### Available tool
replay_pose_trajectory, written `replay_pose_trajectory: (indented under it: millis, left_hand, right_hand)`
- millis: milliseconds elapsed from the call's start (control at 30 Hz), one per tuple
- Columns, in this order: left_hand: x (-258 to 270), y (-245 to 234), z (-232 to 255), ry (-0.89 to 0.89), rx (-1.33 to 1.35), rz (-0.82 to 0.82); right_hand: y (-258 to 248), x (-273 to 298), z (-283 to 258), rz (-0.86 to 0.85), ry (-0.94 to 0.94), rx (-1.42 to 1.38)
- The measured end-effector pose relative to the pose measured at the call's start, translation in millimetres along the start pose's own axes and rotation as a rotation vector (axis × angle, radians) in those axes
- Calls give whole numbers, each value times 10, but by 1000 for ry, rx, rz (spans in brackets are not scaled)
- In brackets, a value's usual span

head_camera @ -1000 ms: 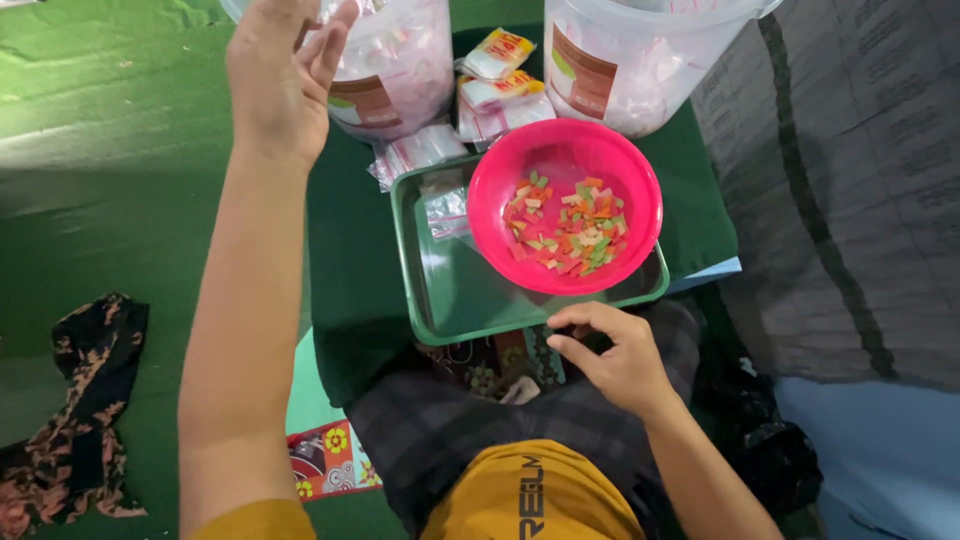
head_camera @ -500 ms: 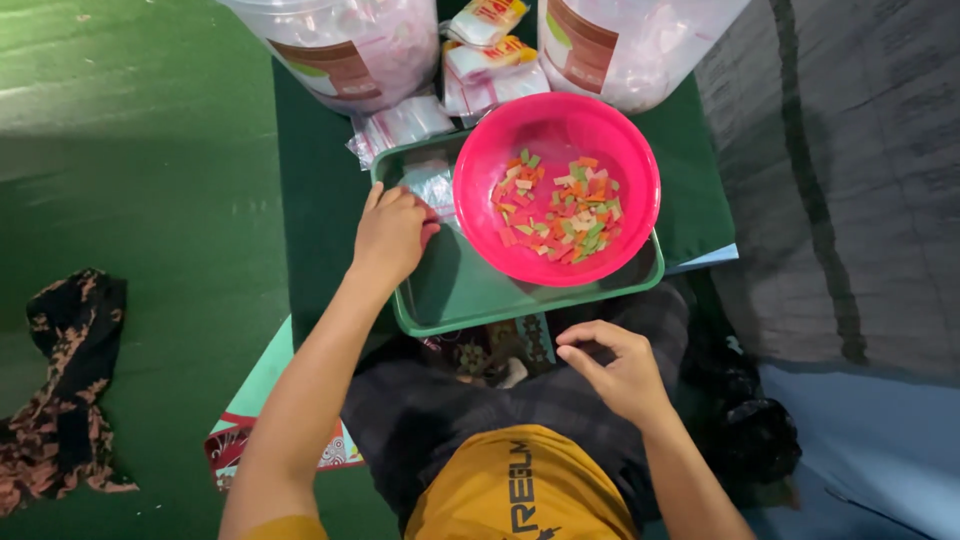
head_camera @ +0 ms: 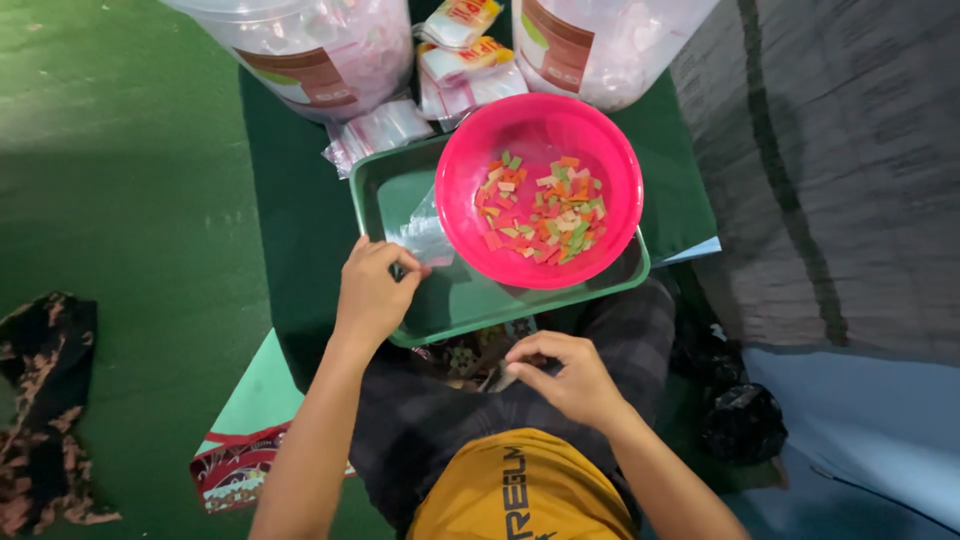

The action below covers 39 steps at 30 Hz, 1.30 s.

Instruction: Packaging small snacks into plastic bags from a bowl

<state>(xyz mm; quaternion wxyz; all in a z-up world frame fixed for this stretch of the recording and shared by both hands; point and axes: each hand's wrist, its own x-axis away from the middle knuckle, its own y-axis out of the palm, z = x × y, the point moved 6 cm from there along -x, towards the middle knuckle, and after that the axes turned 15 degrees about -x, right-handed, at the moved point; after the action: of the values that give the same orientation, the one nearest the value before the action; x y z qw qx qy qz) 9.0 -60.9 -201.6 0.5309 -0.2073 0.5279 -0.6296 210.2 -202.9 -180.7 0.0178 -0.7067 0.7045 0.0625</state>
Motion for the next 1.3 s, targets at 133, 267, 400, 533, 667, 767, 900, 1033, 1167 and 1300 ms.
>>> replay_pose_trajectory:
  millis: [133,267,400,533,667,767,900,1033,1167,1300]
  left_hand:
    - [94,-178,44,-233,113,-40]
    - [232,-165,101,-382,145,-114]
    - [227,-271,190,-232,45,-18]
    - [284,-310,213,-214,-44,10]
    - [394,-264,170,-333,-89,-147]
    - [542,-342,315,-372,71,-227]
    - [839,-278,587,-290,374,-336]
    - [984,-212,640,-300,647,-385]
    - [1086,-163,552,-561,897,-382]
    - [1118,-203,469,-605,908,-303]
  right_hand:
    - [111,-49,-103,-24,-4,-23]
    - [207,-78,-135,-58,-44,-28]
    - [282,-92,-185,-80,-62,-28]
    - [331,-87,-184,-101,3,13]
    - [362,-88,-146,-86,42,40]
    - [372,-61,-71,-34,35,-23]
    - [454,-68,-90,-45,142,-178]
    - [465,-41,36,-57,221,-239]
    - [398,-32,39,-10,140,-314]
    - [350,-20,26,-49,117,-445]
